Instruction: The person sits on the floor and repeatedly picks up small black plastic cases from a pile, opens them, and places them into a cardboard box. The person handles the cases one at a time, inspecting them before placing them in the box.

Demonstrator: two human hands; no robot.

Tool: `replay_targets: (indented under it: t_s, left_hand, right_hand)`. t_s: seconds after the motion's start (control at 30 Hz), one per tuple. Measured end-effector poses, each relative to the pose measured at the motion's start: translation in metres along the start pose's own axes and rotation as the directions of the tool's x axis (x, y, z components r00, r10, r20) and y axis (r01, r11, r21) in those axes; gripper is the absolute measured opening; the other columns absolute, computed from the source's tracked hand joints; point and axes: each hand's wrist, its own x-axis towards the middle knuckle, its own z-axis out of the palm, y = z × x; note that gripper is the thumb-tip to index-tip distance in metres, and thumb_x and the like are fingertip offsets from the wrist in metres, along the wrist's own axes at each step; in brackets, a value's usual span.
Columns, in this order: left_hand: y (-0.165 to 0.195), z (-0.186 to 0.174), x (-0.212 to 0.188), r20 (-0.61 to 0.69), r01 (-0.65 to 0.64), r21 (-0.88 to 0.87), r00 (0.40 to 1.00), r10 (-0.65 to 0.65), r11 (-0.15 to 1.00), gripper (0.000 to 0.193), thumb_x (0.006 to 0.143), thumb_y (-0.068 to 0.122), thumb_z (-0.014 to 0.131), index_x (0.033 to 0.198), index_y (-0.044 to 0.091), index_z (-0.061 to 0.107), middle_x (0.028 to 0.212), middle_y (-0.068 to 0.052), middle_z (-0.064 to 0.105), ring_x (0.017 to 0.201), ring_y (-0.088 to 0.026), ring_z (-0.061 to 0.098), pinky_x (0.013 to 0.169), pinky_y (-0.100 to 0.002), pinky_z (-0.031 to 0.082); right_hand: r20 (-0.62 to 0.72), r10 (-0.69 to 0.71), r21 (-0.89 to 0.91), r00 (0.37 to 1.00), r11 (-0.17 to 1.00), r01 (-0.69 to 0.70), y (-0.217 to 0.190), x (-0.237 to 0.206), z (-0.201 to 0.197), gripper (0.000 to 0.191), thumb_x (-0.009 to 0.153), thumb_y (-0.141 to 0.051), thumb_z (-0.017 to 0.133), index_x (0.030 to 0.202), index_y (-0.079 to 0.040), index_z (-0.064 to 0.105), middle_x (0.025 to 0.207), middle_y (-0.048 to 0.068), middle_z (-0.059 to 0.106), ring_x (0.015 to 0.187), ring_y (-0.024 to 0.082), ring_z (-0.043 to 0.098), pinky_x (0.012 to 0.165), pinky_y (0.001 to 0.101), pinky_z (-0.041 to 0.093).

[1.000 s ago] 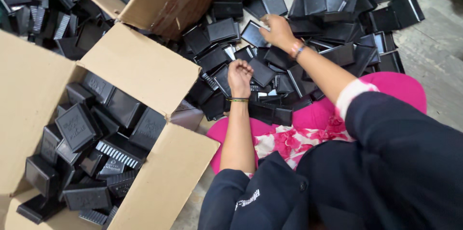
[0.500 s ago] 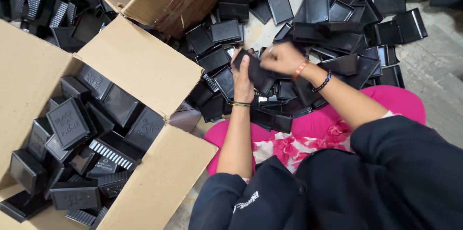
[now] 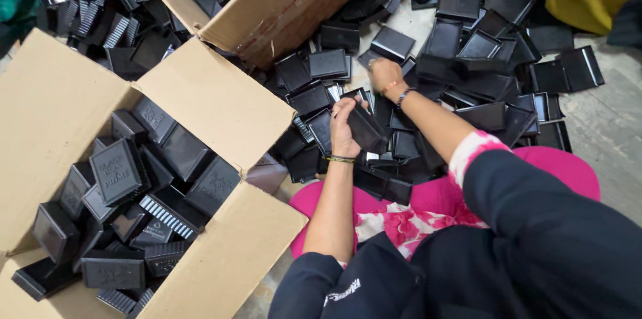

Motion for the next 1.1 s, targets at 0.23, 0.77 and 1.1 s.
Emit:
replay_targets:
  t_s: [0.23, 0.77, 1.1]
  left_hand:
    - [0.006, 0.028, -0.012, -0.074, 0.28, 0.226, 0.96, -0.27, 0.933, 0.03, 0.097, 0.03, 0.071, 0.116, 0.007, 0.068, 0.105, -0.009, 0.07, 0.091, -0.022, 0.069, 0.075, -0.035, 0.056]
    - [0.006, 0.016, 0.002, -0.037, -0.007, 0.026, 0.999, 0.008, 1.0, 0.081, 0.101, 0.07, 0.03, 0.134, 0.003, 0.061, 0.126, -0.011, 0.069, 0.116, -0.026, 0.064, 0.107, -0.041, 0.048]
    - [0.007, 0.027, -0.005, 0.03, -0.1, 0.079, 0.995, 0.098, 0.992, 0.082, 0.106, 0.069, 0.029, 0.14, 0.0, 0.059, 0.129, -0.015, 0.066, 0.116, -0.027, 0.063, 0.106, -0.039, 0.049]
  right_hand:
    - [0.405, 0.18, 0.913, 0.896, -0.028, -0.407, 0.027, -0.076, -0.057, 0.018, 0.102, -0.016, 0.066, 0.112, -0.002, 0.073, 0.1, 0.007, 0.074, 0.085, 0.015, 0.07, 0.075, 0.0314, 0.058]
    - [0.052, -0.036, 0.818, 0.998, 0.575, -0.022, -0.012, -0.133, -0.06, 0.091, 0.084, -0.022, 0.087, 0.154, 0.007, 0.037, 0.143, 0.017, 0.056, 0.126, 0.02, 0.059, 0.107, 0.0339, 0.05]
    - [0.329, 0.021, 0.836, 0.944, 0.459, -0.301, -0.02, -0.147, -0.052, 0.074, 0.082, -0.013, 0.085, 0.146, 0.006, 0.052, 0.134, 0.012, 0.067, 0.115, 0.013, 0.064, 0.101, 0.0292, 0.053]
